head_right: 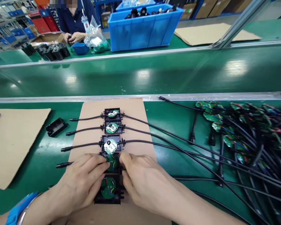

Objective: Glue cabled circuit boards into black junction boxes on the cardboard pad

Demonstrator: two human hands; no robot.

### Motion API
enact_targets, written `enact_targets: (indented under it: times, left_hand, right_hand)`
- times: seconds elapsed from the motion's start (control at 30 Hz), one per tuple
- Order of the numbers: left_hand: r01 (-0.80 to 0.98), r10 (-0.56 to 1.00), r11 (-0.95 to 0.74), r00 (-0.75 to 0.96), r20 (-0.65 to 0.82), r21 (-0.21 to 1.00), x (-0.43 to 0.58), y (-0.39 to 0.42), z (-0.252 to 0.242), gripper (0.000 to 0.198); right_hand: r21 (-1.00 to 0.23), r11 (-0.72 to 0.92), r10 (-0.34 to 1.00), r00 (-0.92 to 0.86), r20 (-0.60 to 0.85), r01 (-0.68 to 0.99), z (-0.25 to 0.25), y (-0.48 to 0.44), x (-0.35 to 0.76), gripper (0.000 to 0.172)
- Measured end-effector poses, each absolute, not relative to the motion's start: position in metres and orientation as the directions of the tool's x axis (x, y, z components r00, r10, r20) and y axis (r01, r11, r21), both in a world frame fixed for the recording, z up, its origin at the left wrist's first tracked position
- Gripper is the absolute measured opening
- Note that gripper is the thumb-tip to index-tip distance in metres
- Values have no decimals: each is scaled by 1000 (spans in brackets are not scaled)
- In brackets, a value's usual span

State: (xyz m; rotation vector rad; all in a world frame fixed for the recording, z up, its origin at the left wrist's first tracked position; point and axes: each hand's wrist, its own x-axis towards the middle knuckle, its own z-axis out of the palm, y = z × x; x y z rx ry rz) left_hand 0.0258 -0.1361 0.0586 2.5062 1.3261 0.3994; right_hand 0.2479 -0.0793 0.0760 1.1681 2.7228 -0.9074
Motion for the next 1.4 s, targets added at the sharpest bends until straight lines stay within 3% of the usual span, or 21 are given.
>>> enact_targets:
  times: [0.1,0.33,0.57,0.7,0.8,1.0,1.23,1.3,1.4]
  left_hand:
    - [681,761,-625,641,102,381,27,-131,53,31]
    - [689,770,-623,623,135,369,25,-137,39,31]
    - [717,759,-632,649,48,294,30,-139,42,57]
    - [738,767,-617,642,-5,273,36,-136,43,56]
    - [759,788,-595,616,6,263,38,-137,42,53]
    - [763,802,-576,597,20,294,37,-138,39,60]
    - [785,803,-577,596,-23,226,44,-141,42,58]
    - [774,809,-573,586,38,270,41,-143,45,52]
    - [727,825,-565,490,283,390,29,-135,49,44]
  right_hand:
    - [-504,528,660,-704,-263,683,70,-84,248,15]
    - [-597,459,734,-659,-163,658,41,-93,246,29]
    - [-321,647,689,-710,-143,692,42,-90,245,19]
    - [-252,652,673,-699,-243,715,53,-78,235,15]
    - [-283,638,656,-698,-285,716,57,-71,236,13]
    - [-420,696,665,-743,73,582,42,-73,253,19]
    - [-465,782,569,-779,263,415,24,-76,255,26]
    - [-503,768,559,-798,226,396,33,-70,258,24]
    - [-530,742,585,-783,211,411,44,-55,264,22]
